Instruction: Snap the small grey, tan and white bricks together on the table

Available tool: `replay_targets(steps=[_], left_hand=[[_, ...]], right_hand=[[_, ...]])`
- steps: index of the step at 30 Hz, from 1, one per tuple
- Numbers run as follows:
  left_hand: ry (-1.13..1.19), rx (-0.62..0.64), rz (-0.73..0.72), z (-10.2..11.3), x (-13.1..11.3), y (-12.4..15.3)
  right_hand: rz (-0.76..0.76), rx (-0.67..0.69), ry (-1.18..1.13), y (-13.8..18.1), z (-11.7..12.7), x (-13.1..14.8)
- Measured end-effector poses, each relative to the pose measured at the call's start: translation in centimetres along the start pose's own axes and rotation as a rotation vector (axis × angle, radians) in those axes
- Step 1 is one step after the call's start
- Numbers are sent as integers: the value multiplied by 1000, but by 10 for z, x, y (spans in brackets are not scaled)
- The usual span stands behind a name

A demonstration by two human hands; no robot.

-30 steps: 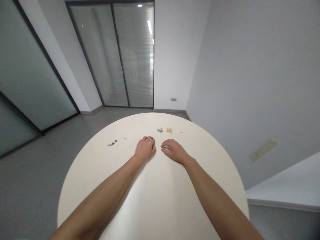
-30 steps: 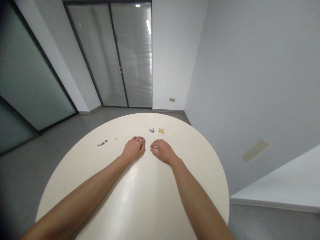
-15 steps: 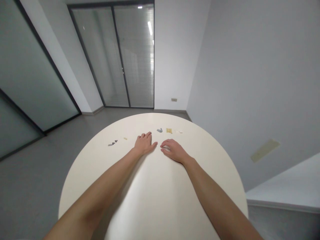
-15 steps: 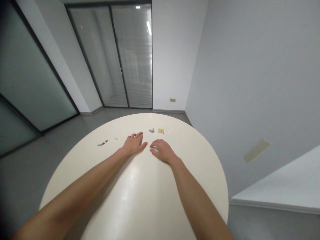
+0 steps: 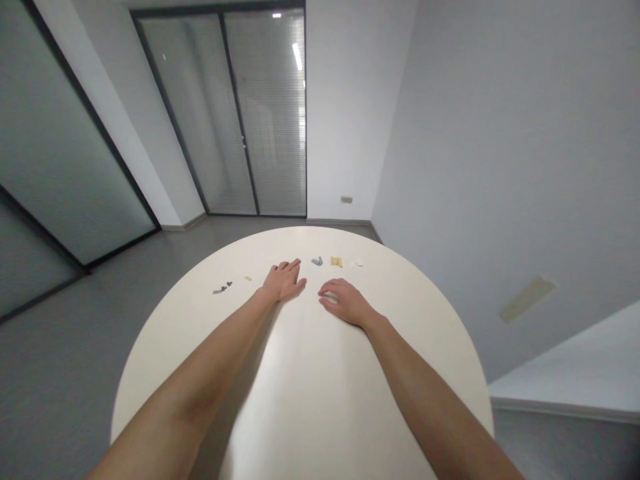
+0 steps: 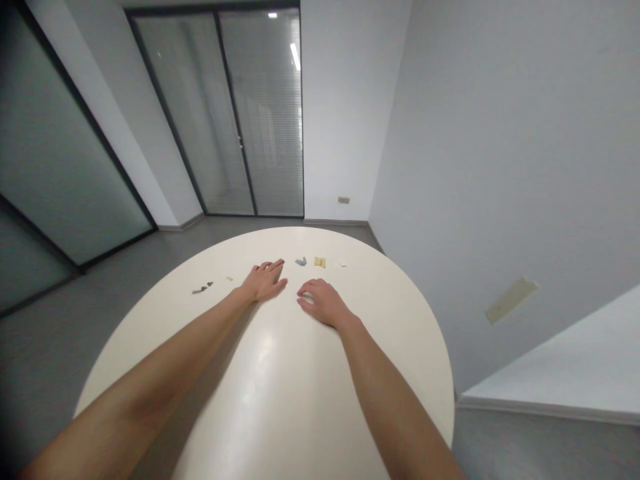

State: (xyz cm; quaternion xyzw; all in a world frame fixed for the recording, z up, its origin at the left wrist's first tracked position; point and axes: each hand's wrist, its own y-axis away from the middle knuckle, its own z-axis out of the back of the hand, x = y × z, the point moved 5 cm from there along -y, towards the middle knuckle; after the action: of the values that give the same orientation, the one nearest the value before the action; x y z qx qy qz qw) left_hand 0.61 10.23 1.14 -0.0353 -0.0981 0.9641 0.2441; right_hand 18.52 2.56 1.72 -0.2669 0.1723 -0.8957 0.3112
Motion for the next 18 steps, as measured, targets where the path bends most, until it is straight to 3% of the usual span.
replay_targets(steps=[6, 18], left_hand=[[33, 37, -85, 5, -8, -5], [33, 24, -91, 4, -8, -6]], right_hand=[[3, 0, 6, 1, 0, 0], [-1, -3, 9, 2, 0, -1]])
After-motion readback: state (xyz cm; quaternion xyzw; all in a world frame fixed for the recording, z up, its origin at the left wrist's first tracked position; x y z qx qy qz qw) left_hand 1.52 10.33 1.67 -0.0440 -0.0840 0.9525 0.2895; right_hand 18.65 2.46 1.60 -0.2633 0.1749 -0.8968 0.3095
